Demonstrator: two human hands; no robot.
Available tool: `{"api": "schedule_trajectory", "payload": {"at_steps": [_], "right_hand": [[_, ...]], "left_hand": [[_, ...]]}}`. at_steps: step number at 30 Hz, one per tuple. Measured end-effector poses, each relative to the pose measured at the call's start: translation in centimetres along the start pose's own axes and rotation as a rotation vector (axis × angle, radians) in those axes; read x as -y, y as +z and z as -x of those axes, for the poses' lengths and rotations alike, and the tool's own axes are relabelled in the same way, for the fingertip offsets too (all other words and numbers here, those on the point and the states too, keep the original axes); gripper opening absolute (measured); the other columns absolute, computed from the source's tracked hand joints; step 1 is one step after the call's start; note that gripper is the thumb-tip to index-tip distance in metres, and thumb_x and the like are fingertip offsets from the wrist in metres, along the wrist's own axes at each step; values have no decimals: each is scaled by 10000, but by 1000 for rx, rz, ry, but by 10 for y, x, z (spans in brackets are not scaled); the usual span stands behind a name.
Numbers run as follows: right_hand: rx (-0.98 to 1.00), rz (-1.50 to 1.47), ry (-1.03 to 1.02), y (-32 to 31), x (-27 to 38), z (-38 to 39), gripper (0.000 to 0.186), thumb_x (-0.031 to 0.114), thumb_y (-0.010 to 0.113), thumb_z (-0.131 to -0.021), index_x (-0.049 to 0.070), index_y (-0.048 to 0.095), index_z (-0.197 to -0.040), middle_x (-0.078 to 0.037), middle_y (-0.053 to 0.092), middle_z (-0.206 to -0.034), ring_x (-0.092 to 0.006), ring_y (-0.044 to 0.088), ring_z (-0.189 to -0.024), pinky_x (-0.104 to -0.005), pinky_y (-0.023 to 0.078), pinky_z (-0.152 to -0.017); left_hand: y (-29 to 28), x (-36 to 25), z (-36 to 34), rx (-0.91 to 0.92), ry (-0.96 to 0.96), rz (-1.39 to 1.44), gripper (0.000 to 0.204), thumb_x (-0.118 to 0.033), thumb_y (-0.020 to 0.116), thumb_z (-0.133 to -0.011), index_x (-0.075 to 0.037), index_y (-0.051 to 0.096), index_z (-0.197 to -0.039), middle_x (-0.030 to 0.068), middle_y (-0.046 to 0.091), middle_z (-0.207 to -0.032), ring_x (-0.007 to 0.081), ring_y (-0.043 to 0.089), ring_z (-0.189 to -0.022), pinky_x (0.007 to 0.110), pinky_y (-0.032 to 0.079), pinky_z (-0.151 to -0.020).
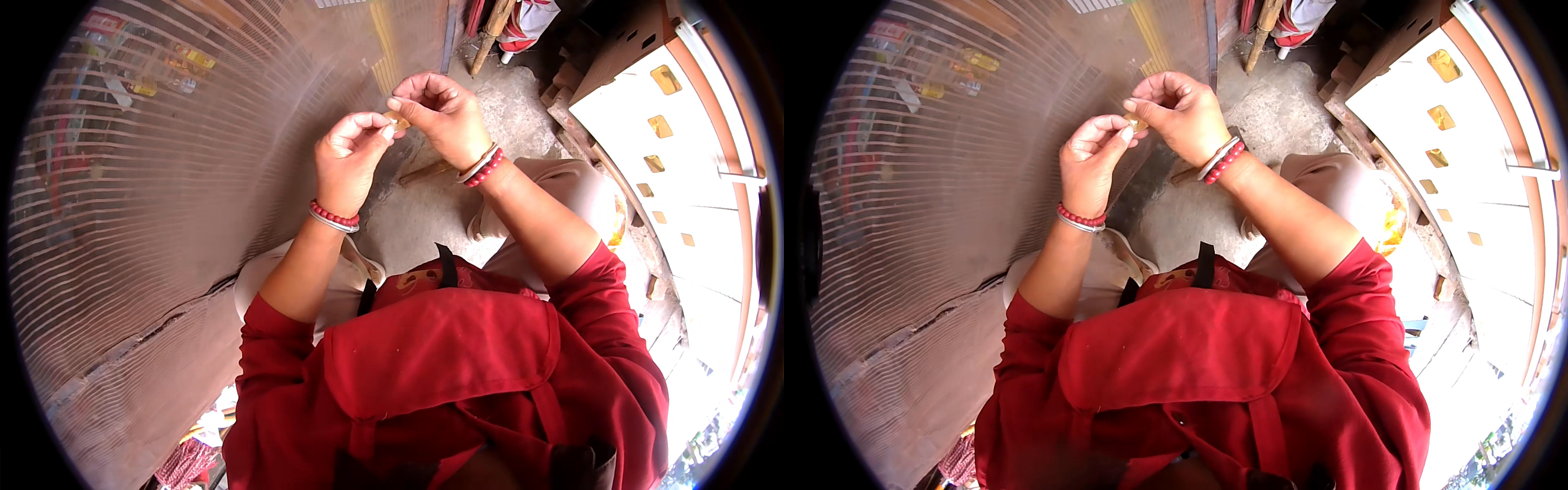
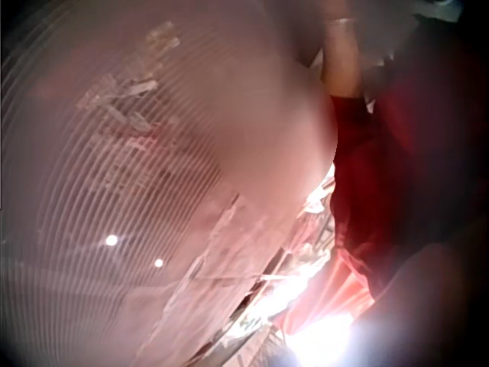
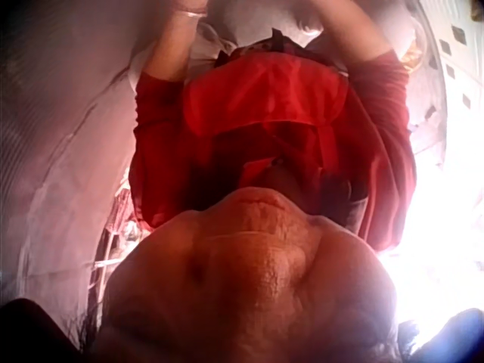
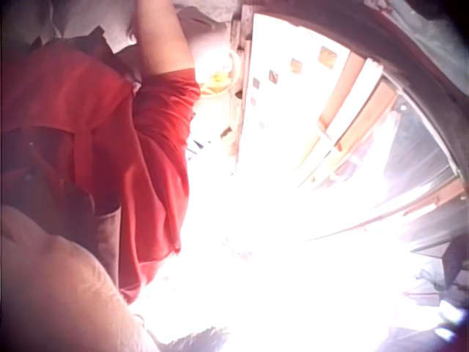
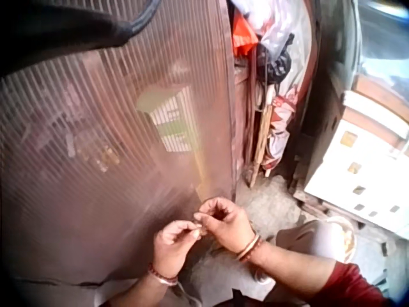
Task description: The person sits on the floor and uses a hammer to secure a mesh screen to a wooden frame. They repeatedly tap the screen edge and apply small pieces of tape to hold the mesh in place.
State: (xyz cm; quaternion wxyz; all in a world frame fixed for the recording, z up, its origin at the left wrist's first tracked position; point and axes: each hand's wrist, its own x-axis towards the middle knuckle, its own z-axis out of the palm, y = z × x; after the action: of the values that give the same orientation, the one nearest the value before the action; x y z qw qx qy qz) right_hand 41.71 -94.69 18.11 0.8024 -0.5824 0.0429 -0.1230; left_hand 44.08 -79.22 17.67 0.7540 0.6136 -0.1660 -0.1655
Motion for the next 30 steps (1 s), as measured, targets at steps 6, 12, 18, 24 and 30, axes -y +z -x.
{"api": "schedule_trajectory", "payload": {"at_steps": [6, 12, 18, 24, 30], "right_hand": [[187, 173, 232, -13, 8, 4, 191, 114, 717, -823, -21, 658, -944, -47, 663, -796, -91, 618, -667, -226, 531, -598], [101, 98, 207, -13, 6, 6, 147, 22, 667, -810, -33, 649, -945, -66, 667, -821, -109, 645, -690, -229, 533, -604], [12, 125, 155, -15, 2, 7, 121, -6, 654, -790, -31, 635, -907, -58, 657, -807, -114, 647, -692, -229, 527, -596], [35, 142, 87, -11, -6, 12, 116, -7, 669, -783, -15, 640, -895, -13, 638, -791, -66, 590, -680, -206, 493, -603], [51, 180, 32, -13, -10, 14, 98, 14, 678, -789, 3, 650, -883, 14, 623, -782, -42, 547, -694, -199, 469, -616]], "left_hand": [[-9, 0, 3, -68, 81, -71, 90, 53, 616, -866, 18, 623, -949, 41, 652, -913, 77, 613, -824, 212, 494, -743], [-8, -2, 3, -116, 147, -116, 121, 37, 607, -876, 10, 626, -993, 32, 649, -896, 75, 605, -802, 214, 497, -735], [-1, -3, 6, -88, 174, -215, 141, 56, 626, -853, 8, 619, -985, 50, 650, -910, 84, 620, -747, 217, 515, -653], [5, 2, 4, -99, 52, -41, 143, 61, 635, -849, 13, 592, -977, 78, 649, -889, 116, 640, -746, 247, 556, -676], [4, 5, 1, -95, 86, -49, 153, 62, 645, -844, 12, 586, -977, 86, 652, -888, 119, 639, -722, 248, 557, -664]]}}
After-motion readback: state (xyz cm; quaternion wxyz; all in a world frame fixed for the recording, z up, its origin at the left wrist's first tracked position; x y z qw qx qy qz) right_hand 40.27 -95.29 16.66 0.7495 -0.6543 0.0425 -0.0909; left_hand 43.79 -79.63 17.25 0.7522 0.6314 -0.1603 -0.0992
